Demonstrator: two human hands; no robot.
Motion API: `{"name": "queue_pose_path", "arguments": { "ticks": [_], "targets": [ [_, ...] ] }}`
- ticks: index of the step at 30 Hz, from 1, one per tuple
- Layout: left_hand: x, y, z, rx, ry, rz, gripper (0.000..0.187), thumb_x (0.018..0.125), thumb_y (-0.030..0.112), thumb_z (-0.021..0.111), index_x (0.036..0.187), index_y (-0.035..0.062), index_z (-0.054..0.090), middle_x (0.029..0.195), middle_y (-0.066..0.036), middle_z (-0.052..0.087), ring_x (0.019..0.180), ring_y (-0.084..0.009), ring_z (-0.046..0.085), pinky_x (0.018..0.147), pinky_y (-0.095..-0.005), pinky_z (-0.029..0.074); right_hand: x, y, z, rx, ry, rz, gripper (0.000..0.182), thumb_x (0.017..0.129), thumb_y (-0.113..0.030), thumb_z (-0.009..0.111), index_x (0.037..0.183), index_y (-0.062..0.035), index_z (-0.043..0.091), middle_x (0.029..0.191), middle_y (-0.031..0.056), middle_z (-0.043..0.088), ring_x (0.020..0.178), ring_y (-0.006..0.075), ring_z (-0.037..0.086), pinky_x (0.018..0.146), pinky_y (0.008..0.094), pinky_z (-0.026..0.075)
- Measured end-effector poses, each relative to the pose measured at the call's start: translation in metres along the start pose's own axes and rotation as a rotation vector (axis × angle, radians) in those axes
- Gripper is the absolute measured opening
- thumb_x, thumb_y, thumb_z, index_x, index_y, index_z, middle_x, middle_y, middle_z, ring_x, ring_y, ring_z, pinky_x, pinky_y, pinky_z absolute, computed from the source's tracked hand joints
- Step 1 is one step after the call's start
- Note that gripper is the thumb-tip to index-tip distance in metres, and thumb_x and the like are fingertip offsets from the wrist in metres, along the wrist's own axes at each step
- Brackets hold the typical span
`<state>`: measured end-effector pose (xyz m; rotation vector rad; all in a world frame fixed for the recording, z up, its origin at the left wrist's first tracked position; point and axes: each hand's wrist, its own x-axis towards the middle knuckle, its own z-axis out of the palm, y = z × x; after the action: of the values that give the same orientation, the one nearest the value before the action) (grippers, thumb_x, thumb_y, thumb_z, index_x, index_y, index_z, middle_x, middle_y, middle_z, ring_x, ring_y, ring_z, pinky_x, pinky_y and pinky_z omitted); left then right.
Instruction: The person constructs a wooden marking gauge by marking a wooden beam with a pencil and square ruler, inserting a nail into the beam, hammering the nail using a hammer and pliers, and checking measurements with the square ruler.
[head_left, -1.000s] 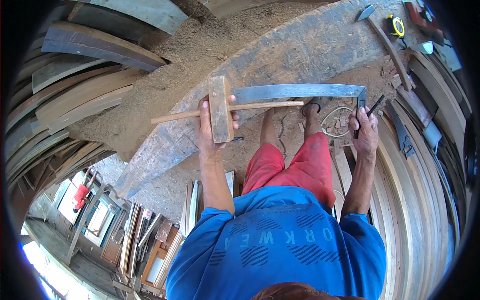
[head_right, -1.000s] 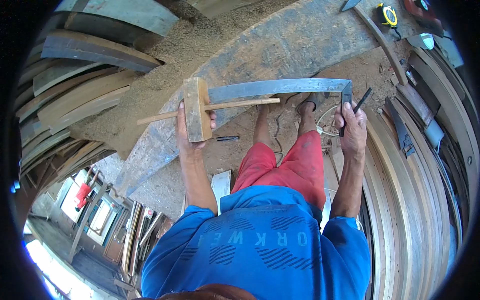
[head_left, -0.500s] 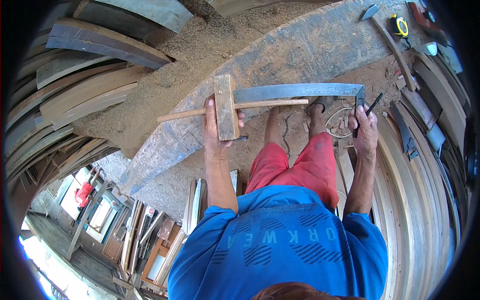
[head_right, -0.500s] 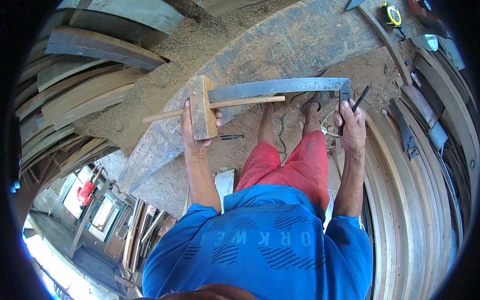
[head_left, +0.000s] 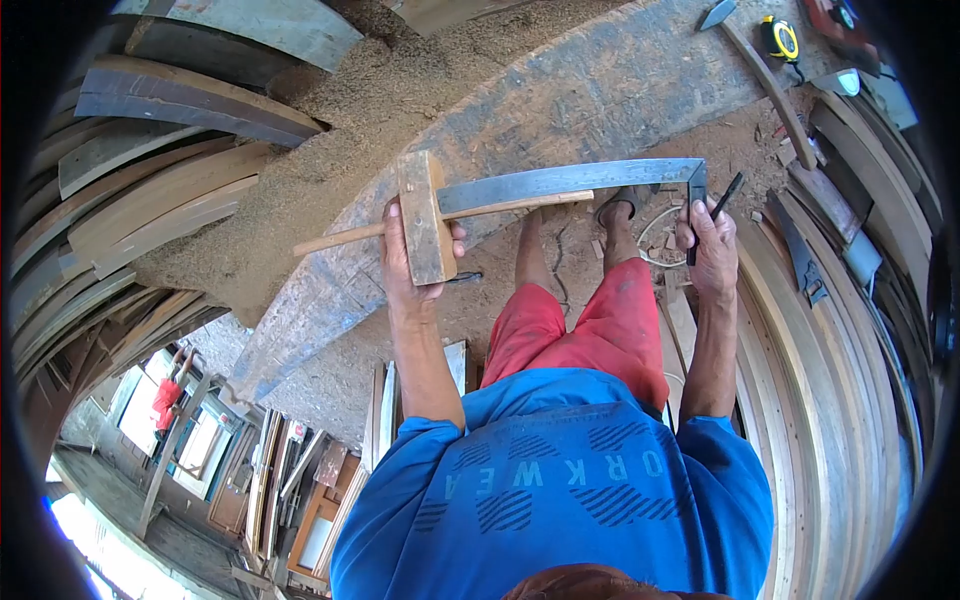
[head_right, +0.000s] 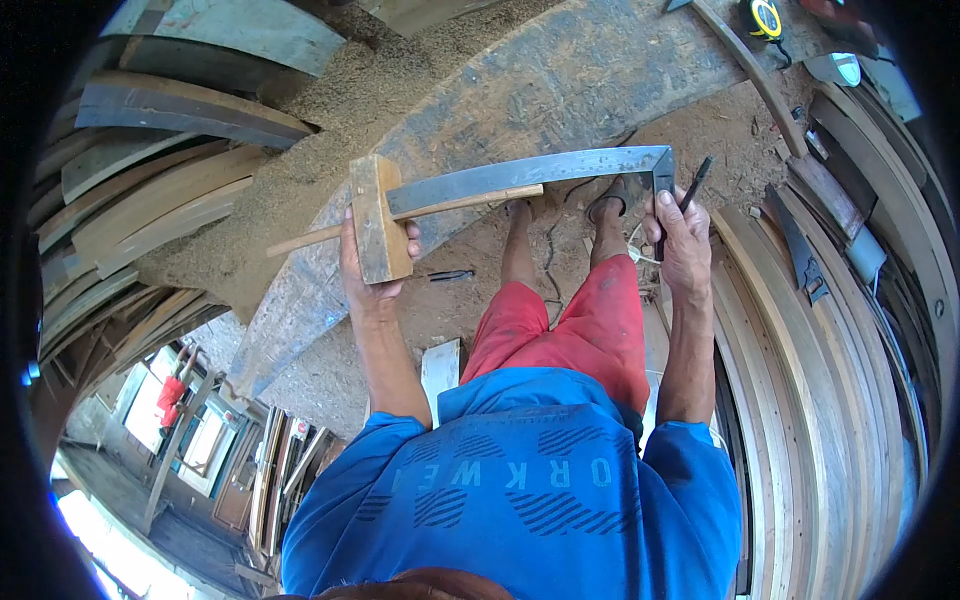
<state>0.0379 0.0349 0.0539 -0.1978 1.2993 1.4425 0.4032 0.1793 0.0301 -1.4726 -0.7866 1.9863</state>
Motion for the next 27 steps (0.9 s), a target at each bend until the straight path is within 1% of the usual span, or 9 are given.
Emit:
{"name": "queue_pose_path", "arguments": {
  "ticks": [3,9,12,13,16,19,22,27],
  "targets": [
    [-0.002,0.002,0.015,-0.012,0.059,0.042,0.046,0.106,0.042,0.043,0.120,-0.0006,0.056,0.087,-0.015,0.066,0.067,-0.0264,0.070,0.050,-0.0343,0.060,0.000,0.001,0.002,0.013,0.026,-0.001,0.021,0.102,-0.024,0.060,0.095,-0.0041,0.060,0.078,-0.0018,0.056,0.061,0.0049,0.046,0.055,0.0213,0.036],
    [-0.002,0.001,0.015,-0.014,0.074,0.046,0.046,0.106,0.042,0.043,0.121,-0.0001,0.056,0.087,-0.015,0.066,0.067,-0.0264,0.070,0.049,-0.0344,0.060,0.000,0.003,0.002,-0.016,0.038,0.002,0.022,0.102,-0.023,0.059,0.093,-0.0033,0.061,0.079,-0.0012,0.058,0.061,0.0052,0.046,0.055,0.0215,0.036],
    [0.001,0.000,-0.001,0.005,0.029,0.007,0.051,0.106,0.046,0.039,0.128,0.0022,0.054,0.099,-0.018,0.067,0.077,-0.0324,0.066,0.056,-0.0388,0.055,0.001,0.004,0.002,-0.032,0.035,0.007,0.022,0.102,-0.023,0.059,0.092,-0.0035,0.062,0.077,-0.0014,0.057,0.060,0.0051,0.046,0.055,0.0215,0.036],
    [0.000,0.000,-0.002,0.006,0.032,0.005,0.051,0.106,0.046,0.039,0.128,0.0024,0.054,0.099,-0.018,0.067,0.077,-0.0324,0.066,0.056,-0.0388,0.055,0.002,0.004,0.002,-0.037,0.031,0.007,0.022,0.102,-0.023,0.059,0.091,-0.0037,0.062,0.077,-0.0016,0.057,0.060,0.0051,0.046,0.055,0.0215,0.036],
    [-0.001,0.001,0.000,0.014,0.041,0.006,0.050,0.106,0.045,0.040,0.128,0.0030,0.054,0.099,-0.018,0.066,0.077,-0.0323,0.066,0.056,-0.0387,0.055,0.004,0.009,0.005,-0.074,0.063,0.008,0.024,0.103,-0.029,0.057,0.093,-0.0069,0.060,0.066,-0.0044,0.050,0.056,0.0048,0.044,0.053,0.0214,0.036],
    [-0.002,0.003,0.001,0.034,0.050,0.015,0.049,0.106,0.045,0.040,0.128,0.0041,0.054,0.099,-0.017,0.066,0.077,-0.0319,0.067,0.055,-0.0386,0.055,0.005,0.006,0.007,-0.157,0.068,0.034,0.026,0.103,-0.031,0.058,0.091,-0.0079,0.060,0.064,-0.0050,0.049,0.055,0.0047,0.043,0.053,0.0220,0.035],
    [-0.002,0.004,0.000,0.038,0.048,0.015,0.047,0.106,0.045,0.041,0.127,0.0051,0.055,0.099,-0.016,0.067,0.077,-0.0316,0.067,0.055,-0.0385,0.055,0.006,0.007,0.009,-0.204,0.048,0.013,0.027,0.102,-0.033,0.058,0.090,-0.0090,0.060,0.062,-0.0058,0.049,0.055,0.0042,0.042,0.052,0.0221,0.033],
    [-0.003,0.005,0.002,0.057,0.066,0.020,0.046,0.106,0.045,0.042,0.125,0.0057,0.056,0.098,-0.015,0.067,0.076,-0.0315,0.067,0.055,-0.0387,0.055,0.006,0.005,0.013,-0.206,0.051,0.057,0.028,0.102,-0.035,0.057,0.089,-0.0099,0.060,0.063,-0.0058,0.049,0.055,0.0036,0.041,0.052,0.0213,0.030]
  ]
}}
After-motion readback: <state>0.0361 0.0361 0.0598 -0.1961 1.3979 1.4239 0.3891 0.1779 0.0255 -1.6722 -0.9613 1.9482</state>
